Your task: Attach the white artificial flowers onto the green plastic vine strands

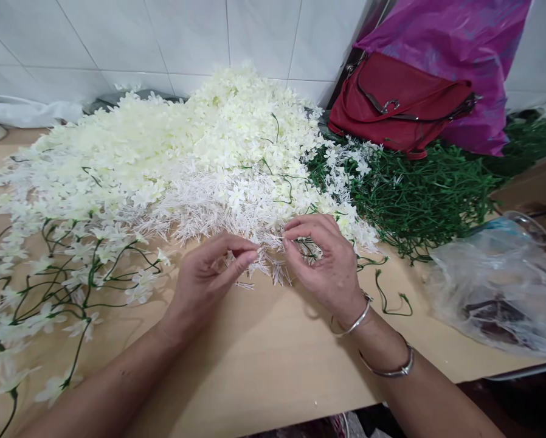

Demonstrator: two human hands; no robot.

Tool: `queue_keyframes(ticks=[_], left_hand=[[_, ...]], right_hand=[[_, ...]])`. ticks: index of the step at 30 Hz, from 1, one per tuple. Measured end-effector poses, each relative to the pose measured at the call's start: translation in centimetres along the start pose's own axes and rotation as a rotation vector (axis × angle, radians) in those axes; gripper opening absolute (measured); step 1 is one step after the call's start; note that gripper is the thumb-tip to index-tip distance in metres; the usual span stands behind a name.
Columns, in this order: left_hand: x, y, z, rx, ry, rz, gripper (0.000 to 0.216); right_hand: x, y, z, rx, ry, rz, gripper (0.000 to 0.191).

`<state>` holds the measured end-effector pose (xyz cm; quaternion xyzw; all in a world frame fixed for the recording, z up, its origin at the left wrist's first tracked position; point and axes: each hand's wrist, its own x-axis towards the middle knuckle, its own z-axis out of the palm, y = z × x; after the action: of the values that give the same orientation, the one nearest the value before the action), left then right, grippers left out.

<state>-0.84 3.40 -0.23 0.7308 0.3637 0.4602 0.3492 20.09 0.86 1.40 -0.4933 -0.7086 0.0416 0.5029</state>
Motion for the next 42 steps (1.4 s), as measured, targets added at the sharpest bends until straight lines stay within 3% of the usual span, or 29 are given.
queue_keyframes(ticks=[3, 6, 11, 15, 21, 27, 32, 38, 42], left_hand=[[0.1, -0.1, 0.0, -0.23, 0.141, -0.211, 0.008], [0.1, -0.1, 0.2, -0.384, 0.168, -0.288, 0.011], [0.0, 0.4, 0.7, -0.369, 0.04, -0.208, 0.006], [-0.3, 0.7, 0.7, -0.267, -0.035, -0.142, 0.014], [-0.4, 0.4, 0.7, -0.257, -0.031, -0.203, 0.018], [-0.5, 0.0, 0.8, -0.122, -0.038, -0.081, 0.022], [-0.6, 0.3, 0.8, -0.147, -0.019, -0.193, 0.027], [-0.7, 0.2, 0.9, -0.149, 0.033, -0.231, 0.02], [-0.7, 0.3, 0.8, -0.047, 0.057, -0.179, 0.014]], right_hand=[[-0.3, -0.7, 0.4, 0.103, -0.068, 0.05, 0.016], [-0.7, -1.2, 0.9, 0.17, -0.135, 0.092, 0.02], [-1.0, -1.4, 1.6, 0.247, -0.152, 0.16, 0.019], [-1.1, -1.3, 1.7, 0.319, -0.13, 0.275, 0.014], [-1.2, -1.2, 1.6, 0.427, -0.115, 0.387, 0.013], [-1.3, -1.6, 1.9, 0.455, -0.139, 0.448, 0.012], [-1.3, -1.3, 2.0, 0.486, -0.067, 0.512, 0.008], [-1.3, -1.1, 1.9, 0.488, -0.063, 0.517, 0.008], [-1.3, -1.2, 1.9, 0.485, -0.058, 0.539, 0.007]])
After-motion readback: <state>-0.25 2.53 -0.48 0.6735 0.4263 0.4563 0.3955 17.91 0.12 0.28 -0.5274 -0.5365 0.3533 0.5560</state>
